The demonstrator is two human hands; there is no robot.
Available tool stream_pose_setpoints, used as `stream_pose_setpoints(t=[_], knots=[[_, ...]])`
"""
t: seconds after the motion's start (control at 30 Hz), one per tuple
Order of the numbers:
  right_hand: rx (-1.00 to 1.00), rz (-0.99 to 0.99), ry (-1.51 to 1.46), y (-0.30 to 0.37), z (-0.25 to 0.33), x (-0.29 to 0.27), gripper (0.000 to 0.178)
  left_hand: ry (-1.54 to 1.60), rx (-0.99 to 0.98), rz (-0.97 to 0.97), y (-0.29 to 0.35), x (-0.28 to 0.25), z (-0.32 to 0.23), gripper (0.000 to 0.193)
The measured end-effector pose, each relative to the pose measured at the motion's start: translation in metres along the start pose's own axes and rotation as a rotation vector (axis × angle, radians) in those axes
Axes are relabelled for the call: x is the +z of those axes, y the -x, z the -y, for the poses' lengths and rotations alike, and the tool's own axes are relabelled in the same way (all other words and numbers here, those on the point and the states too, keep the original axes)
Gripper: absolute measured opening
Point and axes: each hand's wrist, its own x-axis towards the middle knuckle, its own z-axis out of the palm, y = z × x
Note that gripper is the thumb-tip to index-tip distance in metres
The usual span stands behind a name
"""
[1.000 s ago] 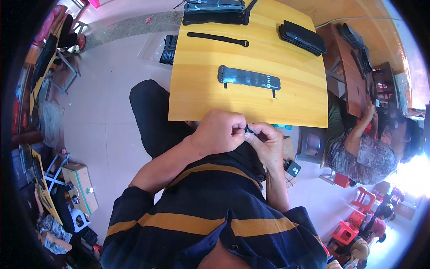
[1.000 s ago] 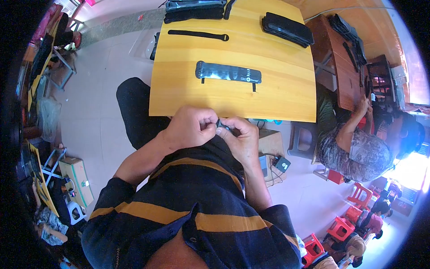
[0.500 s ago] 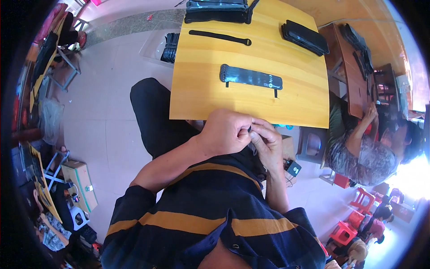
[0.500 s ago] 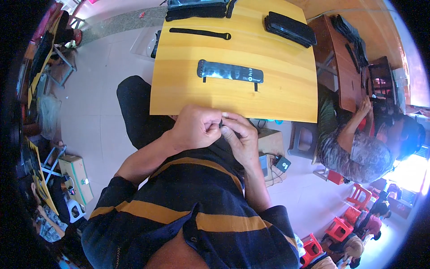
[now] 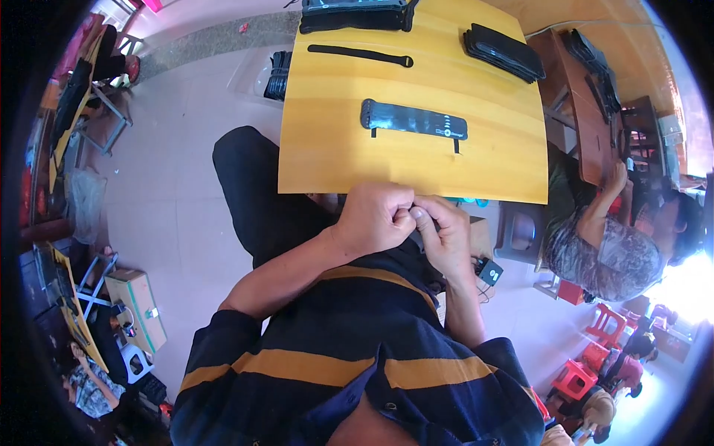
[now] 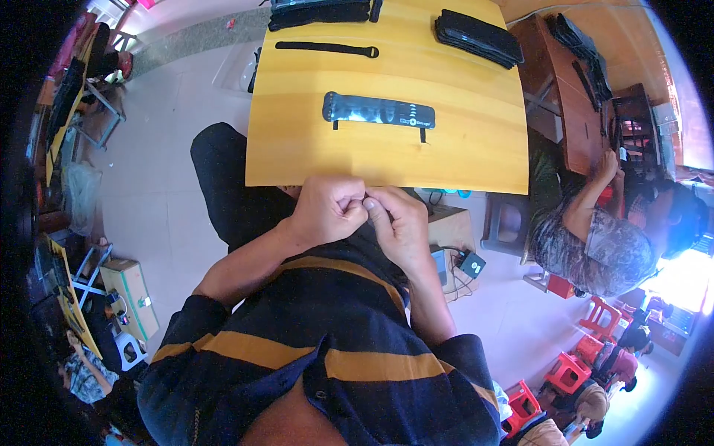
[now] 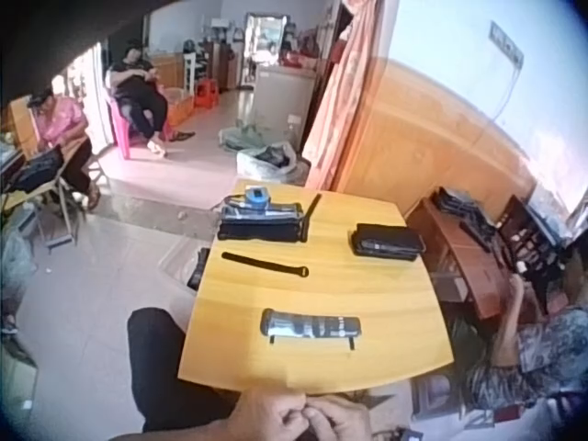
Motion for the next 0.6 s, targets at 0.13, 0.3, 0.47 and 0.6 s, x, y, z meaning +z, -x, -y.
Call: stream_pose_setpoints(t=[0.13, 0.3, 0.47, 0.6], knots=[[-0.021, -0.037, 0.04, 0.001, -0.007, 0.007, 0.022, 0.041, 0.027, -0.015, -0.002, -0.001, -0.001, 0.02], [0.037, -0.033, -0.233, 0.001, -0.015, 0.002, 0.02, -0.001, 0.019, -0.008, -0.006, -0.004, -0.01, 0.02], [0.069, -0.006, -0.229, 0.002, -0.014, -0.002, 0.016, 0.015, 0.038, -0.022, -0.005, 0.001, -0.009, 0.021], [0.018, -0.019, -0.132, 0.001, -0.013, -0.002, 0.013, 0.032, 0.022, -0.043, -0.002, 0.005, -0.005, 0.022]])
